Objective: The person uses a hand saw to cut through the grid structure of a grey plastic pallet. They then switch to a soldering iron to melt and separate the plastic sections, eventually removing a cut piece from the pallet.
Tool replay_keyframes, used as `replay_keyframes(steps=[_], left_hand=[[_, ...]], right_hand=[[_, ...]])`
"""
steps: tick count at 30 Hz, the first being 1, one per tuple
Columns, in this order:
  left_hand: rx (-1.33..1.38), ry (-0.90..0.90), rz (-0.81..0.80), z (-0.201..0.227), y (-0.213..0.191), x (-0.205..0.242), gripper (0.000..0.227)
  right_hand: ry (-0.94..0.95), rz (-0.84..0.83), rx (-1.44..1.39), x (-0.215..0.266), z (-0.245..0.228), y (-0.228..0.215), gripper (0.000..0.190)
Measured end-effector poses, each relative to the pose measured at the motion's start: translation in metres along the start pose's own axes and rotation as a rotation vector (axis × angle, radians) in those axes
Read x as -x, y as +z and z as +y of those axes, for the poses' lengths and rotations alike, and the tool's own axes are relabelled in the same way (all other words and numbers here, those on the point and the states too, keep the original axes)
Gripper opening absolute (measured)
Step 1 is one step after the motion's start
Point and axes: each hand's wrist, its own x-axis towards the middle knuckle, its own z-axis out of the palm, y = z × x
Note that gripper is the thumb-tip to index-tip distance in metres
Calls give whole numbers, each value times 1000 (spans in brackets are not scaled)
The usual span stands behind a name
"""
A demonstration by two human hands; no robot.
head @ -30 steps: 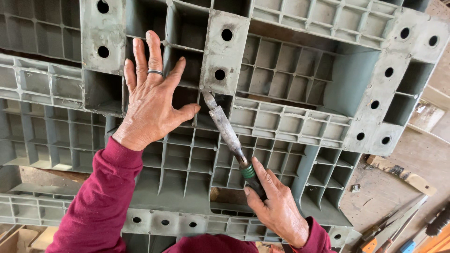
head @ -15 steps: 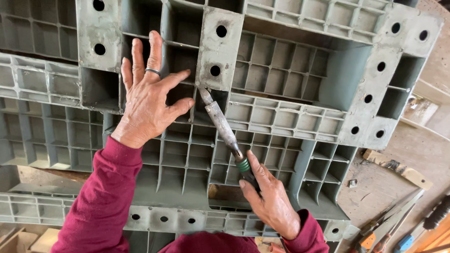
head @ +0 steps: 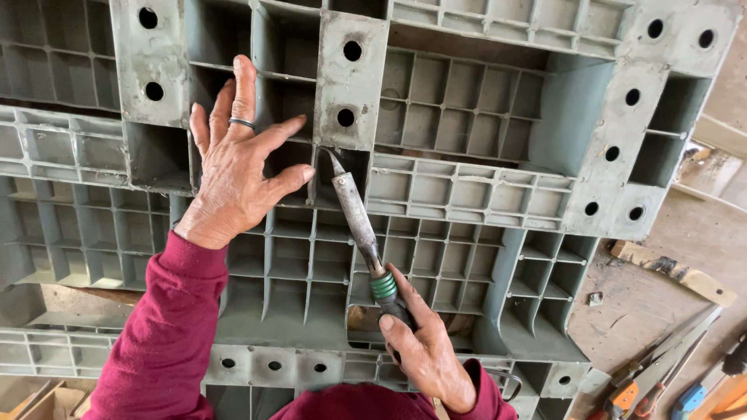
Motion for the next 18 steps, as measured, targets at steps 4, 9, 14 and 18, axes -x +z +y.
replay_keyframes(steps=[4, 9, 14, 18], left_hand=[[-12, 7, 6, 0, 1, 0, 64], [-7, 10, 22, 4, -1, -3, 66], [76, -31, 90, 17, -7, 0, 81], [-5, -48, 157, 18, -13, -2, 83]], right_hand=[[57, -19, -74, -2, 3, -2, 83], [36, -35, -10, -5, 2, -6, 81], [114, -15, 53, 2, -15, -8, 80], [191, -3, 53, 3, -26, -3, 80]])
